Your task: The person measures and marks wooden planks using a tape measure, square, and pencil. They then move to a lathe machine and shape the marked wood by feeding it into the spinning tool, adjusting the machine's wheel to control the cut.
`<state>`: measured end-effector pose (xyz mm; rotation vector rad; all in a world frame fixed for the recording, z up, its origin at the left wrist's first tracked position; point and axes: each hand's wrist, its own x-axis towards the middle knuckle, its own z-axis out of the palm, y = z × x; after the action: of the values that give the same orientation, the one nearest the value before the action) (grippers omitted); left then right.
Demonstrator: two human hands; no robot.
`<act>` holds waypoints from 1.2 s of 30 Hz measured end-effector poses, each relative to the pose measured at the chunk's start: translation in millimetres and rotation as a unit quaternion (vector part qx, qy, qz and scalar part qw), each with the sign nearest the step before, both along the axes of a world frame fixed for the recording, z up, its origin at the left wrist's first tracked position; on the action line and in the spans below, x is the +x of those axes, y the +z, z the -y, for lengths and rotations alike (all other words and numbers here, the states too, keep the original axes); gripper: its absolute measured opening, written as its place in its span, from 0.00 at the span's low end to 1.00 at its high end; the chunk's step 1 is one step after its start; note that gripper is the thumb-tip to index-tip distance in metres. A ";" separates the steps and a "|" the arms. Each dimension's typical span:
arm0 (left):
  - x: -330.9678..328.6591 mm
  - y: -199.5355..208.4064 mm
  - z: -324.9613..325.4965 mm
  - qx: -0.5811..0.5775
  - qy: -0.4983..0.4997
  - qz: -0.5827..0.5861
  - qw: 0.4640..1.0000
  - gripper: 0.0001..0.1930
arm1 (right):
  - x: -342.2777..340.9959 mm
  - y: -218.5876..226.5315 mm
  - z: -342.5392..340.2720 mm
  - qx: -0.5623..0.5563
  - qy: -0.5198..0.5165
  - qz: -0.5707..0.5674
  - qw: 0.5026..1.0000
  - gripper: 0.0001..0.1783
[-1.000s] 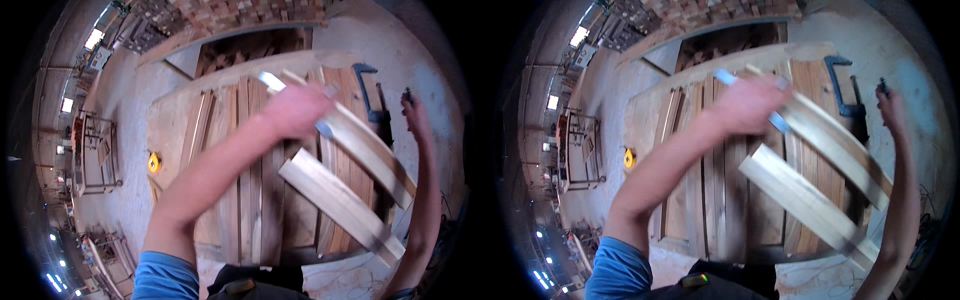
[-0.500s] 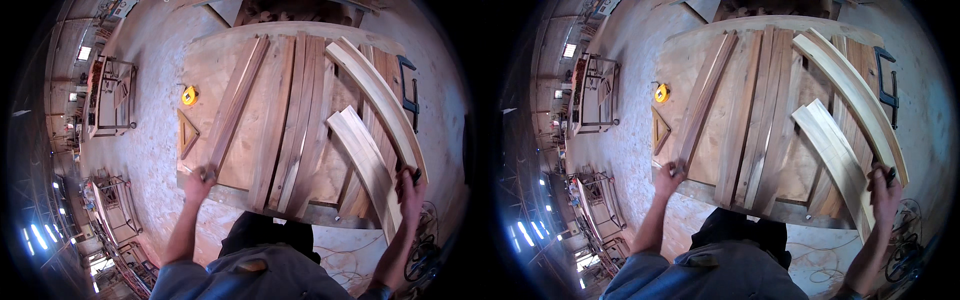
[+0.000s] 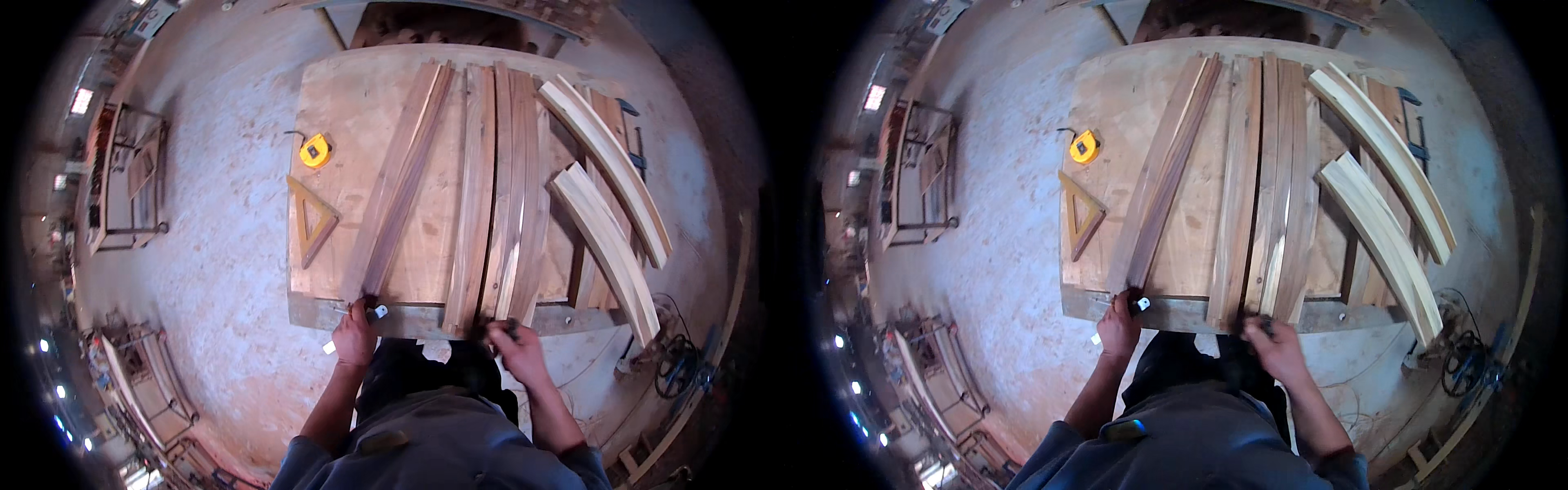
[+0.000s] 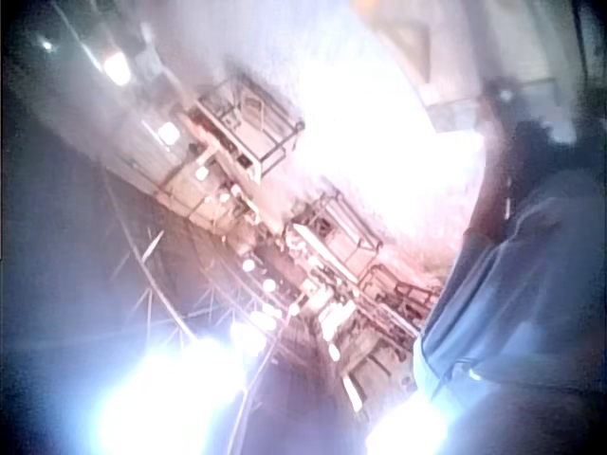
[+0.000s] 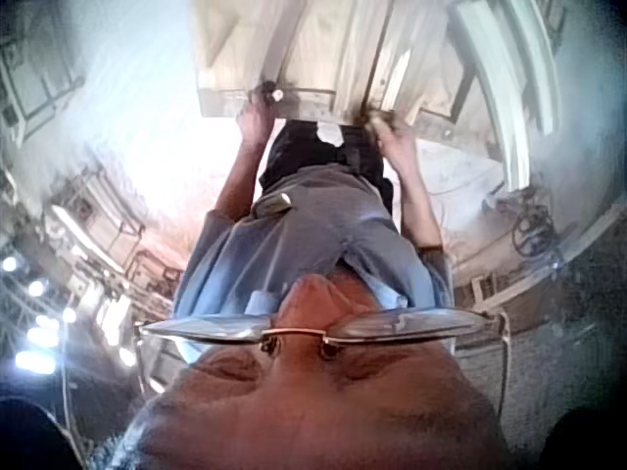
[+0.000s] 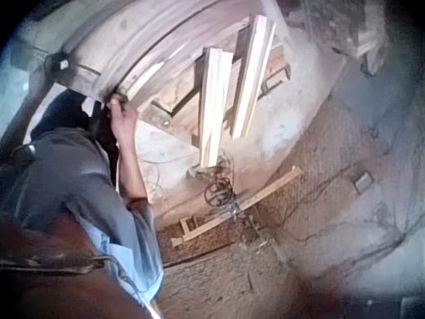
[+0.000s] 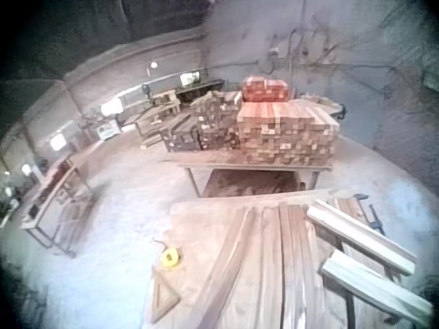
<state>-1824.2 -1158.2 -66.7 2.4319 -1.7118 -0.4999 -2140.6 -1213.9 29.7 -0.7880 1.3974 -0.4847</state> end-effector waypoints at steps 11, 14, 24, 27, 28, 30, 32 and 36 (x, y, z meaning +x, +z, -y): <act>1.7 76.3 10.7 -0.101 -0.199 -0.134 0.966 0.21 | 162.9 -52.5 61.2 -0.065 -0.002 -0.089 0.994 0.23; 6.5 70.0 5.7 -0.077 -0.198 -0.118 0.970 0.25 | 175.6 -44.0 69.3 -0.109 -0.003 -0.090 0.990 0.26; 23.2 13.2 7.3 -0.029 -0.134 -0.048 0.989 0.19 | 103.4 -69.9 -17.8 -0.101 0.066 -0.149 0.981 0.24; 22.4 13.3 7.6 -0.027 -0.141 -0.023 0.989 0.17 | 65.0 -49.8 -48.0 -0.024 -0.007 -0.105 0.994 0.21; 18.9 18.8 9.1 -0.017 -0.136 -0.013 0.991 0.19 | 51.9 -53.2 -58.9 -0.001 -0.044 -0.106 0.993 0.20; 6.9 28.1 15.4 -0.022 -0.165 -0.031 0.986 0.22 | 28.7 -50.2 -69.0 0.064 -0.118 -0.103 0.986 0.19; -7.2 36.3 19.6 0.021 -0.198 -0.026 0.980 0.29 | 13.9 -48.3 -72.0 0.097 -0.199 -0.076 0.972 0.18; -61.0 42.4 38.5 0.125 -0.289 -0.060 0.947 0.35 | -3.3 -67.2 -81.8 0.130 -0.304 -0.011 0.944 0.15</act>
<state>-1885.1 -1196.8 -24.3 1.9417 -2.4259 -0.9584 -2143.9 -1132.1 -37.5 -0.1315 1.6804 -0.7449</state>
